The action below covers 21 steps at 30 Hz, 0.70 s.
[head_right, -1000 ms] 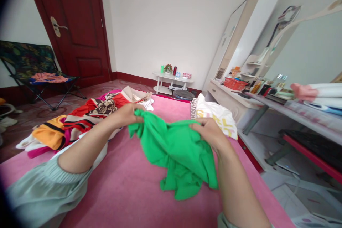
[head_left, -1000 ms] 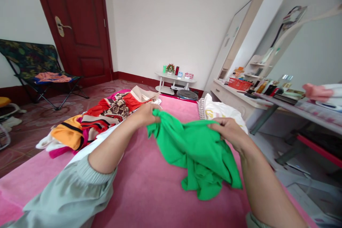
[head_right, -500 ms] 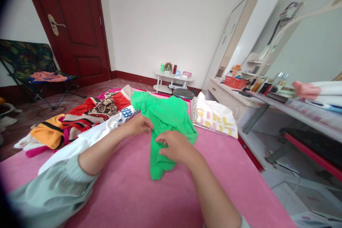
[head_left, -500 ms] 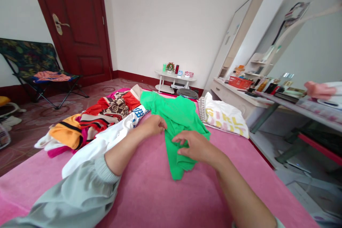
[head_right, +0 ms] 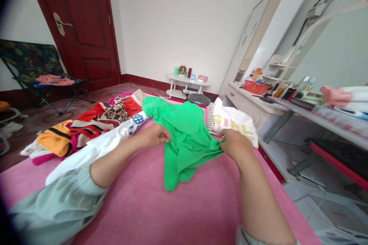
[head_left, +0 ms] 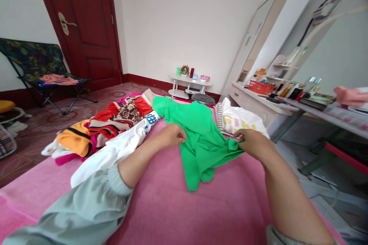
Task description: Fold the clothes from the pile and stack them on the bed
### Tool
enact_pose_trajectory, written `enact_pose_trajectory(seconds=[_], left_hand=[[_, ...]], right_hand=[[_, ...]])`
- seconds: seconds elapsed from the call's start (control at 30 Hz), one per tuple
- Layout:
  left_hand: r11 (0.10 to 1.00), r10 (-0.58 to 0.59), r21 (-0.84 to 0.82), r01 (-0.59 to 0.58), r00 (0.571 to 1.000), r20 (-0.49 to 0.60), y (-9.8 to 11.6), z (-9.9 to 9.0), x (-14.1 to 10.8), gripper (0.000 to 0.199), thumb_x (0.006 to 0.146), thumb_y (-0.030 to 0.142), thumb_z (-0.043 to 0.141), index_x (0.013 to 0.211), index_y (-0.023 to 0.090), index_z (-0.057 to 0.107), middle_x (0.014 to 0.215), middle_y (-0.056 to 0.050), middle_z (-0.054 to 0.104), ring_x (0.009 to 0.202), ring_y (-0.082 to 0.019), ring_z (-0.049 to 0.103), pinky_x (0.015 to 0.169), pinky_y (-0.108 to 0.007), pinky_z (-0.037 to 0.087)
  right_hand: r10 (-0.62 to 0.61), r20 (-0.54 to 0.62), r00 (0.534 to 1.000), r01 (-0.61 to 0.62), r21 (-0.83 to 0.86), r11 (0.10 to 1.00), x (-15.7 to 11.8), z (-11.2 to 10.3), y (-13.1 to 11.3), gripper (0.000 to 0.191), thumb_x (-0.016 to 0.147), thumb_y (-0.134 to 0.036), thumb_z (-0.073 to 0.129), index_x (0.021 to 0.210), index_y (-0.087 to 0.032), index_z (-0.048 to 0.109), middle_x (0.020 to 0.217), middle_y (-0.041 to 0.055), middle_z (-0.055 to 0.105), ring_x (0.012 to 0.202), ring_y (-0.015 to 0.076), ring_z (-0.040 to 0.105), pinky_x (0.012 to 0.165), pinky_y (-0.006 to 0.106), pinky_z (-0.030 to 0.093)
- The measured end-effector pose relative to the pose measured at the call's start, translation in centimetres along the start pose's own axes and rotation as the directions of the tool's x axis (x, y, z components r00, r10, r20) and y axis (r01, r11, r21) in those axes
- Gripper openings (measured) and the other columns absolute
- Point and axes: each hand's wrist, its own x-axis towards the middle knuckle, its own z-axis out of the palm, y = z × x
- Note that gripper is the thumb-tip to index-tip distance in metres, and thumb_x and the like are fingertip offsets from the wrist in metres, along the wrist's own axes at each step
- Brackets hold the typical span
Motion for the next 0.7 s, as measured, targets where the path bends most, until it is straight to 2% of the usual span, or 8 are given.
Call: enact_pose_trajectory(seconds=[0.07,0.13,0.23,0.33,0.4,0.53,0.63,0.7], left_hand=[[0.997,0.074,-0.018,-0.072,0.986,0.149,0.8,0.2,-0.5,0.015,0.065,0.018,0.066,0.076,0.022,0.075,0.072,0.000,0.072,0.067,-0.020,0.065,0.060,-0.025,0.046],[0.995,0.096,0.006,-0.104,0.940,0.328,1.8,0.3,-1.0,0.021,0.062,0.020,0.071,0.082,0.022,0.076,0.073,-0.001,0.071,0.066,-0.020,0.064,0.059,-0.026,0.046],[0.984,0.096,0.088,-0.152,0.885,0.455,3.3,0.4,-1.9,0.045,0.050,0.019,0.079,0.094,0.024,0.074,0.084,-0.002,0.070,0.074,-0.022,0.063,0.062,-0.027,0.048],[0.971,0.124,0.135,-0.195,0.903,0.411,4.3,0.6,-2.4,0.056,0.042,0.013,0.081,0.096,0.027,0.073,0.097,-0.001,0.067,0.082,-0.022,0.063,0.069,-0.027,0.049],[0.971,0.112,0.158,-0.181,0.922,0.370,4.5,1.0,-2.4,0.047,0.046,0.009,0.077,0.089,0.027,0.074,0.095,0.000,0.067,0.082,-0.022,0.062,0.071,-0.026,0.048],[0.976,0.125,0.125,-0.178,0.928,0.351,3.9,1.4,-1.7,0.025,0.058,0.004,0.062,0.071,0.022,0.073,0.077,0.000,0.069,0.076,-0.020,0.063,0.071,-0.025,0.047],[0.982,0.177,0.018,-0.189,0.946,0.272,3.3,-0.5,-1.1,0.025,0.060,0.005,0.057,0.073,0.021,0.072,0.078,0.000,0.070,0.075,-0.017,0.062,0.070,-0.023,0.047],[0.979,0.199,-0.075,-0.190,0.969,0.146,3.2,-2.9,-0.9,0.023,0.064,0.009,0.055,0.077,0.020,0.070,0.081,0.000,0.069,0.077,-0.017,0.062,0.070,-0.024,0.048]], right_hand=[[0.105,-0.154,0.983,-0.100,0.041,0.994,0.0,-1.4,1.7,0.047,0.064,-0.020,0.057,0.111,-0.023,0.065,0.100,0.0084,0.069,0.082,0.0261,0.064,0.060,0.031,0.042],[0.134,-0.278,0.951,-0.113,0.091,0.989,-0.2,-2.2,2.3,0.048,0.067,-0.025,0.056,0.114,-0.021,0.062,0.101,0.0098,0.069,0.082,0.0265,0.065,0.059,0.032,0.041],[0.097,-0.273,0.957,-0.065,0.126,0.990,-0.3,-2.2,1.7,0.040,0.071,-0.028,0.054,0.108,-0.024,0.066,0.097,0.0066,0.071,0.082,0.0252,0.065,0.059,0.032,0.041],[0.049,-0.104,0.993,-0.036,0.132,0.991,0.0,-0.6,1.0,0.032,0.072,-0.031,0.057,0.101,-0.026,0.069,0.095,0.0042,0.071,0.082,0.0235,0.065,0.063,0.031,0.042],[0.036,-0.022,0.999,-0.034,0.106,0.994,0.5,1.1,1.0,0.033,0.071,-0.036,0.059,0.101,-0.025,0.069,0.098,0.0059,0.071,0.085,0.0245,0.065,0.064,0.031,0.042],[0.058,0.032,0.998,-0.061,0.091,0.994,1.6,4.5,1.4,0.052,0.073,-0.047,0.060,0.118,-0.020,0.061,0.106,0.0110,0.068,0.089,0.0256,0.064,0.066,0.031,0.043],[-0.006,0.070,0.998,-0.005,0.152,0.988,1.9,5.7,1.7,0.058,0.073,-0.042,0.063,0.126,-0.018,0.056,0.098,0.0098,0.069,0.085,0.0233,0.064,0.067,0.030,0.044],[-0.047,0.082,0.996,0.030,0.200,0.979,1.9,5.7,1.8,0.055,0.071,-0.035,0.066,0.123,-0.020,0.059,0.093,0.0074,0.069,0.083,0.0224,0.064,0.068,0.030,0.045]])
